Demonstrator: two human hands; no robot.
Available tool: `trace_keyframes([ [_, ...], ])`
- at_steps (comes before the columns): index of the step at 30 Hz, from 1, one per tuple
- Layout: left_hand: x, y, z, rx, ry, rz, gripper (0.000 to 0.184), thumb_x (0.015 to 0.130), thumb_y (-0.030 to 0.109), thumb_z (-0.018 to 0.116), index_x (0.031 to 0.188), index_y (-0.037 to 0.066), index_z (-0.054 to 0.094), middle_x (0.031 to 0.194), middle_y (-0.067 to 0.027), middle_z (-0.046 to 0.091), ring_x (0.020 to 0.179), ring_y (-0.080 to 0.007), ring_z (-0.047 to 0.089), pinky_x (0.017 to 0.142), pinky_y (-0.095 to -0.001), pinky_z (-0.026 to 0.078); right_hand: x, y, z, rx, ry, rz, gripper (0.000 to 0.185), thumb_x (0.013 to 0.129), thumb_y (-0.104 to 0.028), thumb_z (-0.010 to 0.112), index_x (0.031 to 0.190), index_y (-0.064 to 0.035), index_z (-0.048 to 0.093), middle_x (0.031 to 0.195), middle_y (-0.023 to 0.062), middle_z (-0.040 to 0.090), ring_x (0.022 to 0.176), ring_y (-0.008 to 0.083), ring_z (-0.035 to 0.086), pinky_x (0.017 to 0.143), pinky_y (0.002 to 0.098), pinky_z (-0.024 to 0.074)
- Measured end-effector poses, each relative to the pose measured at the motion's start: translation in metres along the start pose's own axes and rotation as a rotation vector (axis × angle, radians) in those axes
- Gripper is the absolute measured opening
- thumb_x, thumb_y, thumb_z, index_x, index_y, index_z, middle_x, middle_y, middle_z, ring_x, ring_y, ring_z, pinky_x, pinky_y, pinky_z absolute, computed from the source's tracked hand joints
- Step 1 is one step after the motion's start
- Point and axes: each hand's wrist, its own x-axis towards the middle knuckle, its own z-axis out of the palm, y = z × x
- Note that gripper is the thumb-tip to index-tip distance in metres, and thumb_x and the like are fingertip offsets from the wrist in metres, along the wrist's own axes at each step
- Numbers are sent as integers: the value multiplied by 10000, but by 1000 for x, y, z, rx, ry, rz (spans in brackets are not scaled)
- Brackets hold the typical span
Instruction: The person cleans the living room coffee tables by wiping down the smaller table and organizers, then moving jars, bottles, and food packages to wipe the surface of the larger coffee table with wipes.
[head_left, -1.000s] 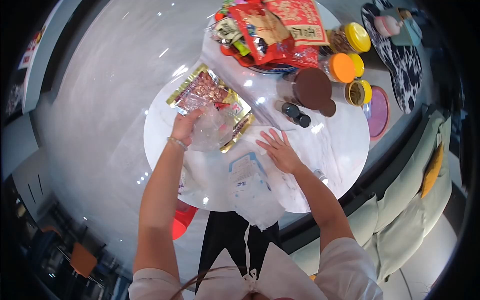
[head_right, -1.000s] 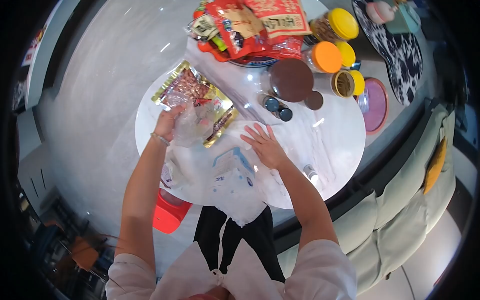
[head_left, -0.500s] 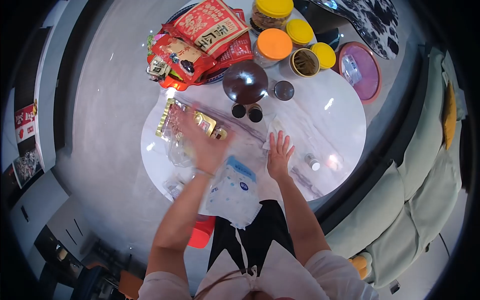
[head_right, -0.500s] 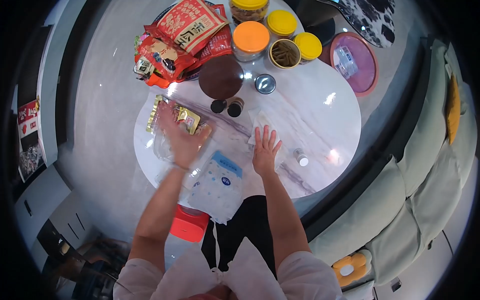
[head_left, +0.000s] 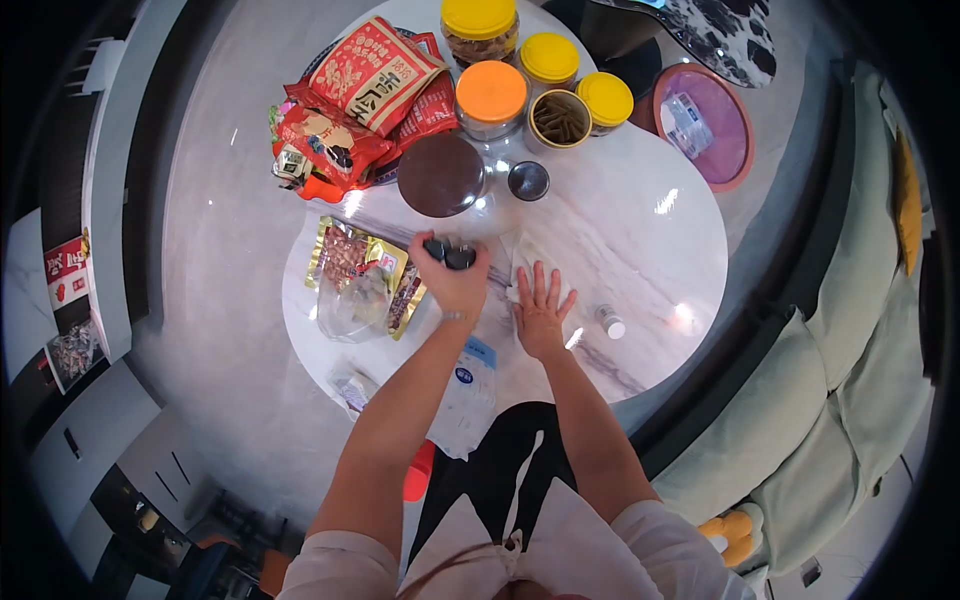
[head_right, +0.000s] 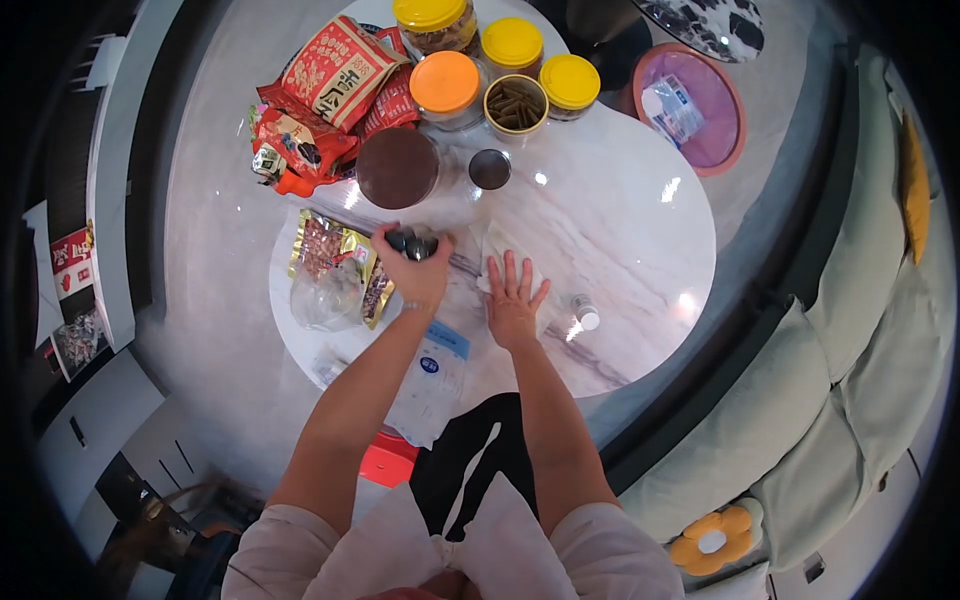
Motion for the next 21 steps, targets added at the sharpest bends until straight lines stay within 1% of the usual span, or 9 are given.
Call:
trace_keyframes([
  [3, -27, -14, -35, 56, -207, 42, 687, 583, 93, 818, 1121, 25, 395, 1085, -143, 467, 990, -253, 478, 892, -345, 391, -1, 2, 3, -30, 18, -10, 656, 923, -270, 454, 1478, -243, 105, 1547, 40, 5, 1409, 344, -14, 1043, 655, -24],
  [4, -34, -14, -45, 59, -211, 49, 687, 583, 93, 818, 1121, 25, 395, 1085, -143, 467, 990, -253, 478, 892, -345, 391, -1, 2, 3, -24, 11, -24, 654, 928, -259, 440, 1480, -222, 91, 1546, 58, -11, 1405, 360, -35, 1037, 658, -35],
  [6, -45, -13, -60, 45, -394, -20, 725, 586, 50, 808, 1168, 15, 378, 1168, -159, 435, 1064, -292, 460, 940, -366, 374, -1, 4, 4, -17, 6, -36, 653, 933, -248, 427, 1482, -202, 76, 1545, 76, -27, 1400, 375, -56, 1031, 660, -47],
  [10, -55, -11, -73, 86, -450, -14, 767, 574, 39, 812, 1193, 22, 360, 1201, -172, 423, 1087, -304, 453, 965, -365, 360, 0, 3, 4, -10, 18, -38, 648, 934, -247, 428, 1481, -210, 82, 1546, 62, -22, 1404, 360, -54, 1035, 654, -48],
  [13, -49, -4, -75, 113, -547, -85, 915, 539, 166, 861, 1260, 19, 317, 1305, -211, 313, 1211, -366, 342, 1005, -418, 324, 0, 3, 2, 17, 6, -28, 644, 932, -247, 434, 1480, -217, 97, 1547, 56, -14, 1407, 352, -45, 1037, 653, -48],
  [15, -37, 23, -69, 206, -394, 122, 1006, 521, 256, 872, 1306, 24, 287, 1353, -254, 215, 1241, -414, 279, 1026, -447, 290, 0, 3, 3, 35, 18, -33, 642, 931, -247, 437, 1479, -220, 105, 1547, 54, -10, 1408, 348, -40, 1038, 652, -48],
  [17, 7, 67, -57, 263, -214, 426, 1048, 527, 325, 888, 1319, 11, 278, 1384, -249, 187, 1250, -386, 276, 1028, -445, 287, -1, 3, 6, -8, 72, -27, 643, 924, -260, 457, 1476, -248, 127, 1548, 22, 8, 1414, 322, -17, 1049, 648, -24],
  [20, 75, 88, -29, 318, -153, 506, 1065, 495, 335, 870, 1336, 49, 283, 1363, -276, 219, 1227, -429, 302, 1014, -463, 321, -1, 3, 5, 8, 36, -27, 638, 927, -239, 446, 1477, -222, 122, 1547, 56, 0, 1410, 344, -40, 1040, 651, -46],
  [21, 91, 85, -17, 387, -268, 440, 1030, 499, 321, 862, 1325, 52, 308, 1335, -258, 278, 1202, -429, 337, 997, -465, 344, -1, 3, 5, 3, 36, -29, 638, 927, -239, 446, 1477, -222, 122, 1547, 56, 0, 1410, 344, -40, 1040, 651, -46],
])
